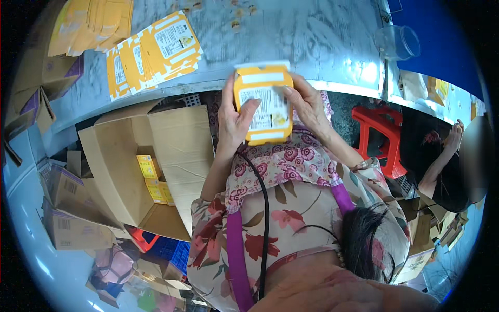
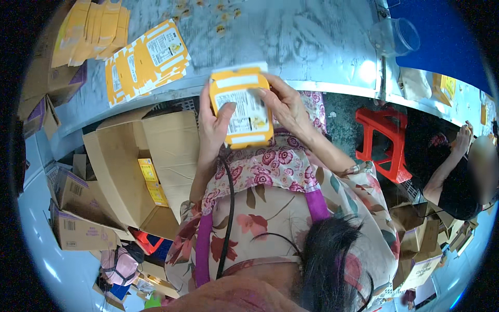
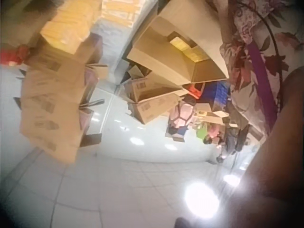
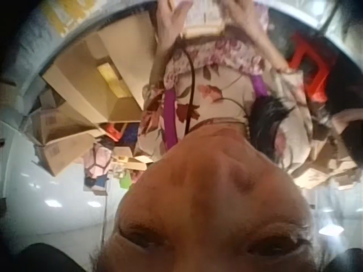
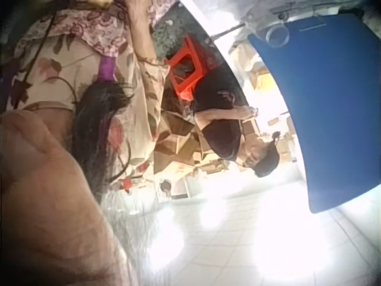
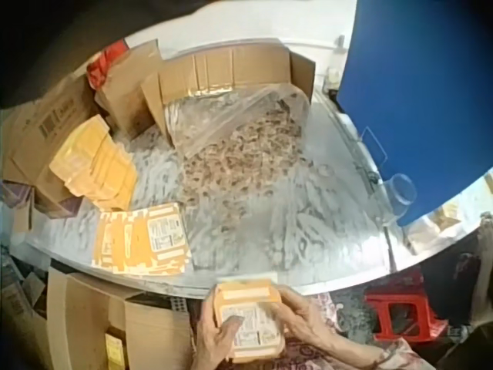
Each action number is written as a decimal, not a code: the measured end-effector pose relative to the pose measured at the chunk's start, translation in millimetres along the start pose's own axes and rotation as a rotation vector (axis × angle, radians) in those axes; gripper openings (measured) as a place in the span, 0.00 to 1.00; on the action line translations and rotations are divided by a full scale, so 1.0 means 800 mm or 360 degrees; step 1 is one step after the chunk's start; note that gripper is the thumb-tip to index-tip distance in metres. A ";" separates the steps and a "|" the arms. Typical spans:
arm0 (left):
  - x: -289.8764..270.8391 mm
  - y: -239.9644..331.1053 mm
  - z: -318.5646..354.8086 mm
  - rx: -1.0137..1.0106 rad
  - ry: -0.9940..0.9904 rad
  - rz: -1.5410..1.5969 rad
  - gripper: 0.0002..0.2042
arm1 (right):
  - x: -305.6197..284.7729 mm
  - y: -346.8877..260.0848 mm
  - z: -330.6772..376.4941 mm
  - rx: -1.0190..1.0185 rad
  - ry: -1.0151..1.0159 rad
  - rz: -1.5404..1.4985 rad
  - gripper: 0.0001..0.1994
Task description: Folding small product boxes and placing them into a larger cardboard shipping box.
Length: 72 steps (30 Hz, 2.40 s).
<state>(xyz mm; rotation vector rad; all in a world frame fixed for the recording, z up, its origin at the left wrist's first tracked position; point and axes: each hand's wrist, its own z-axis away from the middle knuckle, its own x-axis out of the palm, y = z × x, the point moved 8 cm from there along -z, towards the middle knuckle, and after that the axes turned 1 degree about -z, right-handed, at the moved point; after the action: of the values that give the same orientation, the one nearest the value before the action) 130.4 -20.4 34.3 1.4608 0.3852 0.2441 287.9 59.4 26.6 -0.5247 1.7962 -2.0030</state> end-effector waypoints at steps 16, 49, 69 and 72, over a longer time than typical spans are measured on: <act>-0.029 -0.010 0.026 -0.0080 0.0249 0.0186 0.12 | 0.042 -0.022 -0.005 0.0214 0.0127 -0.0655 0.11; -0.108 -0.073 -0.034 -0.0308 0.0826 0.1474 0.30 | 0.020 0.026 -0.263 -0.0813 -0.0483 0.1795 0.29; -0.101 -0.096 -0.042 -0.0232 0.0766 0.0950 0.28 | -0.235 0.034 -0.088 -0.0335 0.0625 0.0344 0.19; -0.103 -0.096 -0.041 -0.0202 0.0771 0.0840 0.28 | -0.204 -0.004 -0.080 -0.0796 0.0503 0.1210 0.21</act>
<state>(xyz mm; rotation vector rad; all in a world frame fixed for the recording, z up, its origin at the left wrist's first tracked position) 36.2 -30.4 -35.1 1.3471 0.3561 1.0399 393.1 199.2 21.0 0.3449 2.2350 -1.1600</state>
